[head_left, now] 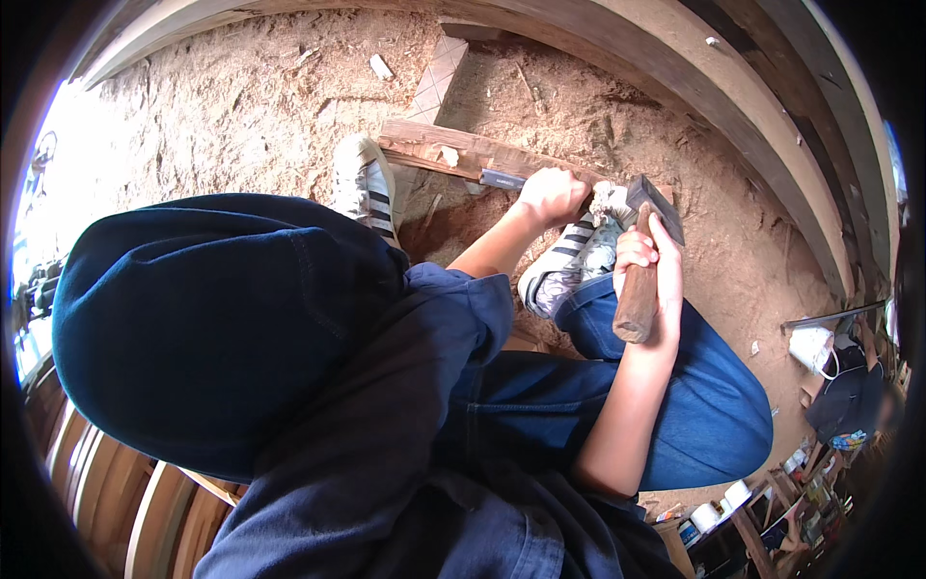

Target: The person sits on the floor and uses a chisel and mallet to carve a small wooden block. They repeatedly strike the chisel to remove wood shavings and occasionally clear debris from the work area.

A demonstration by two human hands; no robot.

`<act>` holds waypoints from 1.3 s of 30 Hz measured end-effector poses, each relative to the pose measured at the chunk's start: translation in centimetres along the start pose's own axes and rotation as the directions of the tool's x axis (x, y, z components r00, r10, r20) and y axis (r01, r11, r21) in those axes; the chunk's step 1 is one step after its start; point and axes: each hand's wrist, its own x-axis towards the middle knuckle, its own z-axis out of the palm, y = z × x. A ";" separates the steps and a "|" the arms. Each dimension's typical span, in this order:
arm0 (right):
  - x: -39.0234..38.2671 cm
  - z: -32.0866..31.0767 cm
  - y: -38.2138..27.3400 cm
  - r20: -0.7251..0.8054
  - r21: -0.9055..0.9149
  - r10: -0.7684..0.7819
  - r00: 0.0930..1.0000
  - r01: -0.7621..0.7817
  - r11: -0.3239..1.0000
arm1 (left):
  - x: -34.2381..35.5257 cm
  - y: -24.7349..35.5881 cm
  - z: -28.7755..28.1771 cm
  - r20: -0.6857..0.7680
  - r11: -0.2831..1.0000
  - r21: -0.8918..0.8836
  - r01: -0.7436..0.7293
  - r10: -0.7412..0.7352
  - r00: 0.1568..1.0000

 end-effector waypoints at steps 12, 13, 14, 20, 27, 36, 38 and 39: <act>-1.9 -1.9 2.4 -0.070 -0.357 -0.009 0.998 -0.017 0.934 | 0.5 -0.2 -0.5 -0.027 0.999 -0.015 0.029 -0.030 0.999; -2.3 -2.0 1.4 -0.055 -0.275 0.027 0.998 -0.041 0.961 | 0.6 0.1 -0.4 -0.012 1.000 -0.015 0.019 -0.019 1.000; -2.6 -2.2 0.6 -0.037 -0.192 0.061 0.997 -0.067 0.979 | 0.7 0.4 -0.2 0.003 1.000 -0.014 0.009 -0.009 1.000; -3.7 -2.1 -3.0 -0.022 -0.268 -0.607 0.794 0.581 0.769 | 0.4 -0.4 -0.5 0.008 1.000 -0.002 0.015 -0.015 1.000; 0.4 -3.5 3.5 -0.040 -0.532 -0.156 0.987 0.111 0.840 | 0.3 0.5 -0.7 0.034 0.990 -0.125 0.059 -0.055 0.998; -0.6 -1.6 3.6 -0.085 -0.376 -0.323 0.943 0.270 0.886 | 1.0 0.0 -1.2 -0.046 0.995 -0.090 0.035 -0.039 0.998; 0.1 -1.8 3.9 -0.103 -0.418 -0.325 0.940 0.255 0.872 | 0.9 -0.1 -1.5 -0.049 0.995 -0.084 0.051 -0.055 0.997; 0.2 -2.0 3.8 -0.116 -0.484 -0.186 0.976 0.108 0.869 | 0.7 -0.2 -1.6 -0.054 0.995 -0.084 0.056 -0.060 0.997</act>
